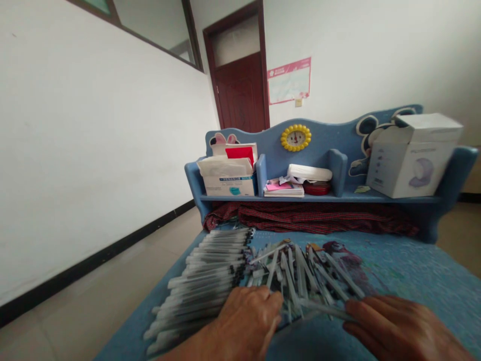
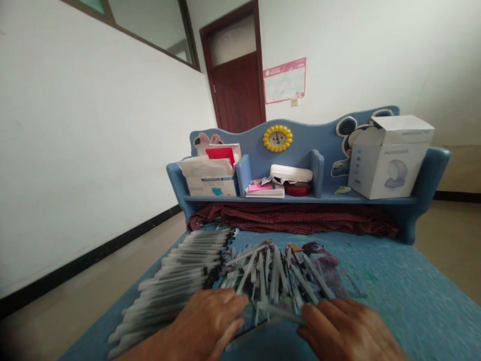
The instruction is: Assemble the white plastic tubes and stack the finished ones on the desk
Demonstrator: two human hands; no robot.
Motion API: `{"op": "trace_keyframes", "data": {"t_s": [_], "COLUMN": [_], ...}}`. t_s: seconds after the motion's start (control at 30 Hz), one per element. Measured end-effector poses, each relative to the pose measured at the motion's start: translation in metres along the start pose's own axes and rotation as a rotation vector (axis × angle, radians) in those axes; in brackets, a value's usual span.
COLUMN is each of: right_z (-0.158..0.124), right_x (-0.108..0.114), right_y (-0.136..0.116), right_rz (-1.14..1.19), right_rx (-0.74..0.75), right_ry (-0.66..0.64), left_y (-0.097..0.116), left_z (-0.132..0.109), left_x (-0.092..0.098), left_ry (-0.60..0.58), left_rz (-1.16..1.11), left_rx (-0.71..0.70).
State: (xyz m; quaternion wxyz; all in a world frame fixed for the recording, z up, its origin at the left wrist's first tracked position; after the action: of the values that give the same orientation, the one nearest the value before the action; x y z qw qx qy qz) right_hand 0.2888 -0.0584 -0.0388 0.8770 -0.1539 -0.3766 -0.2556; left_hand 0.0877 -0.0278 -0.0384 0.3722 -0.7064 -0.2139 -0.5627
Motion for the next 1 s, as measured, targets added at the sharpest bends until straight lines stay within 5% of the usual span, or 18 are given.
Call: {"op": "trace_keyframes", "data": {"t_s": [0.23, 0.47, 0.77, 0.87, 1.0], "right_z": [-0.001, 0.006, 0.012, 0.004, -0.01], "right_x": [-0.018, -0.029, -0.045, -0.044, -0.042], "right_y": [0.005, 0.001, 0.003, 0.012, 0.028], "right_rz": [0.056, 0.079, 0.092, 0.067, 0.086], "right_rx": [-0.077, -0.03, -0.079, -0.098, -0.18], "right_ry": [-0.082, -0.112, -0.062, 0.019, 0.072], "left_y": [-0.009, -0.009, -0.005, -0.033, -0.109], "left_z": [0.0, -0.003, 0.002, 0.003, 0.001], "left_x": [-0.011, 0.012, 0.03, 0.038, 0.042], "left_ry": [0.05, 0.257, 0.149, 0.182, 0.212], "left_rz": [-0.093, -0.254, -0.35, -0.304, -0.203], "left_rx": [0.054, -0.016, -0.171, -0.12, 0.194]}}
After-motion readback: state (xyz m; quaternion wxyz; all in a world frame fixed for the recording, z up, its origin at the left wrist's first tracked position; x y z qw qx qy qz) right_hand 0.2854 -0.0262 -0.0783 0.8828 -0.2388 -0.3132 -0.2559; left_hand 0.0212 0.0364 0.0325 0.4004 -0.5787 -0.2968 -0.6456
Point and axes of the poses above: each hand's wrist, its own z-axis towards the middle knuckle, its own x-axis out of the back of the hand, y = z × x, the point moved 4 cm from there along z, towards the middle knuckle, and after that the axes turned 13 degrees about z, right-handed, at the moved point
